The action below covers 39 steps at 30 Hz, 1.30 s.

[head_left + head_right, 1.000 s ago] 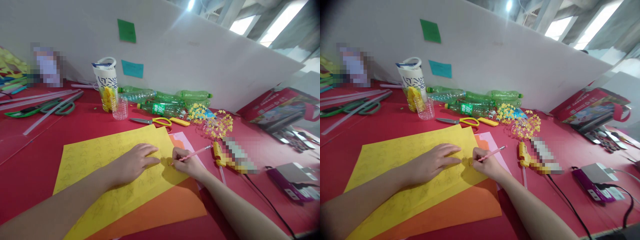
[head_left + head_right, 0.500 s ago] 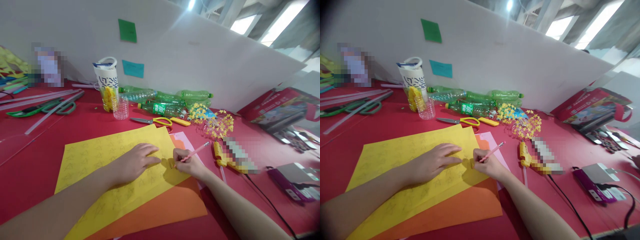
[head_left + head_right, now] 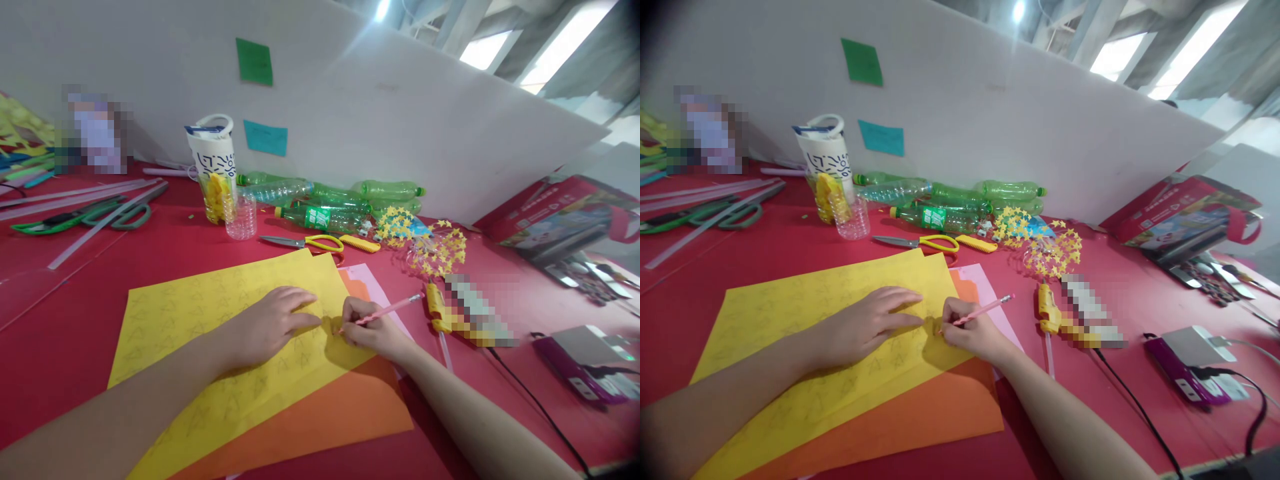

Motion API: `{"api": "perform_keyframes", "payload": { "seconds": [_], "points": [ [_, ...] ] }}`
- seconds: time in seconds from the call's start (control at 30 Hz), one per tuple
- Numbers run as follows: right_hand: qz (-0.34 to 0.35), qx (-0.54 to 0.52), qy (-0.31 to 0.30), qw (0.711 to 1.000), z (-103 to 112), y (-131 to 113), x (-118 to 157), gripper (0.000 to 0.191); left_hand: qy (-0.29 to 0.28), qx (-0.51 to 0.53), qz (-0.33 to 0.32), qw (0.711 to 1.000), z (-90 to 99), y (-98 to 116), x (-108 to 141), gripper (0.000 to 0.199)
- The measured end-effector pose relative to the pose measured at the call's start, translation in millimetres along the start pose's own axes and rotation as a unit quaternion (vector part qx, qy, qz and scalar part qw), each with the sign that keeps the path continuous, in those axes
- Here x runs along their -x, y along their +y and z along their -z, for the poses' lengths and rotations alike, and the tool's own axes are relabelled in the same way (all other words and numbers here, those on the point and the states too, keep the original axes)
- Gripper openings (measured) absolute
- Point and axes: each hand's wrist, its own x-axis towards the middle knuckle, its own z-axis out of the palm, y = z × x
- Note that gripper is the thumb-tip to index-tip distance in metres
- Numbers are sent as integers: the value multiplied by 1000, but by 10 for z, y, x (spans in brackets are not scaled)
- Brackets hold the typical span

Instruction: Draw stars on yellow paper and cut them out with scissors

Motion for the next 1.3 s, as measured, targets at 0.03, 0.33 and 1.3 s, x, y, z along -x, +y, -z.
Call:
{"api": "perform_keyframes", "payload": {
  "seconds": [0.03, 0.33, 1.3],
  "points": [
    [-1, -1, 0, 1000, -5, -5, 0, 10, 1, 0, 1, 1000, 1, 1, 1, 40],
    [23, 6, -4, 1000, -27, 8, 2, 10, 2, -3, 5, 1000, 9, 18, -9, 37],
    [64, 136, 113, 982, -33, 9, -14, 11, 3, -7, 8, 1000, 13, 20, -6, 37]
  ]
}}
